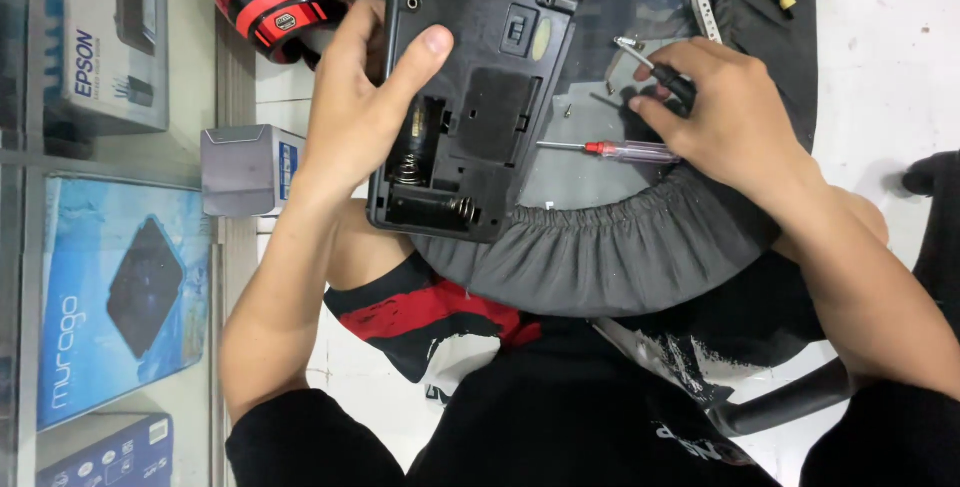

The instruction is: Disassembling a black electronic device by removing screws with a screwdriver and prying the casing apart.

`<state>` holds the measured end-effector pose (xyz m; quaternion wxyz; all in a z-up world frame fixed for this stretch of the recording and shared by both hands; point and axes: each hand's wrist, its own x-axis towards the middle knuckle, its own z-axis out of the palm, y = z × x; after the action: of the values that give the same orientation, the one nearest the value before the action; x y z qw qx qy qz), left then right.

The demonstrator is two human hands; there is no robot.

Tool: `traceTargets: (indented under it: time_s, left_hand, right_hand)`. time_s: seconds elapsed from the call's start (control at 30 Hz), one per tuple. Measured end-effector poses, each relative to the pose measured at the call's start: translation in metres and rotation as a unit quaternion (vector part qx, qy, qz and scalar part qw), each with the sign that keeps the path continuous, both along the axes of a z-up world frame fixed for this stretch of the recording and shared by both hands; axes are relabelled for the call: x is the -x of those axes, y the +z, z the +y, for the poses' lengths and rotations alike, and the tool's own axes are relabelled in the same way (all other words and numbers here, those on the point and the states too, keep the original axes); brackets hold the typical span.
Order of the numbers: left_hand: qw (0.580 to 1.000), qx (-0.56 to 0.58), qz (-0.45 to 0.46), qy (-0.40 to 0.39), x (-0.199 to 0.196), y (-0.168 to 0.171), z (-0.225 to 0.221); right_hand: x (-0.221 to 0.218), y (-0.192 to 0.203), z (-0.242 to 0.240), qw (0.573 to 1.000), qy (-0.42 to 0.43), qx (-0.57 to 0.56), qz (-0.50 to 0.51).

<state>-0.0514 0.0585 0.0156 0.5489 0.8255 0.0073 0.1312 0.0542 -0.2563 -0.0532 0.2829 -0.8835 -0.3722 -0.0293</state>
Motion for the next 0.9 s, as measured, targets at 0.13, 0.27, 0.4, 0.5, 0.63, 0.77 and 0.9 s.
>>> traceTargets:
  time_s: [0.13, 0.27, 0.4, 0.5, 0.63, 0.77, 0.9]
  left_hand:
    - [0.999, 0.028, 0.007, 0.018, 0.001, -0.01, 0.0]
    - [0.999, 0.02, -0.001, 0.038, 0.011, -0.009, 0.0]
    - [0.998, 0.0, -0.01, 0.064, 0.023, -0.001, -0.005]
    - [0.997, -0.02, -0.015, 0.068, 0.028, 0.007, -0.01]
    - [0.997, -0.028, 0.003, 0.073, 0.035, 0.017, -0.018]
    - [0.998, -0.018, 0.009, 0.062, 0.039, 0.022, -0.02]
    - [0.997, -0.049, -0.007, 0.061, 0.037, 0.013, -0.015]
  right_hand:
    - [-0.004, -0.01, 0.013, 0.999, -0.026, 0.04, -0.015]
    - [-0.006, -0.017, 0.023, 0.995, -0.041, 0.084, -0.031]
    - [-0.009, -0.028, 0.024, 0.993, -0.041, 0.09, -0.07]
    - [-0.01, -0.028, 0.018, 0.988, -0.055, 0.097, -0.108]
    - [-0.003, -0.019, 0.021, 0.984, -0.068, 0.135, -0.089]
    - [-0.007, -0.022, 0.017, 0.99, -0.051, 0.087, -0.094]
    - [-0.014, -0.017, 0.003, 0.997, -0.054, 0.022, -0.059]
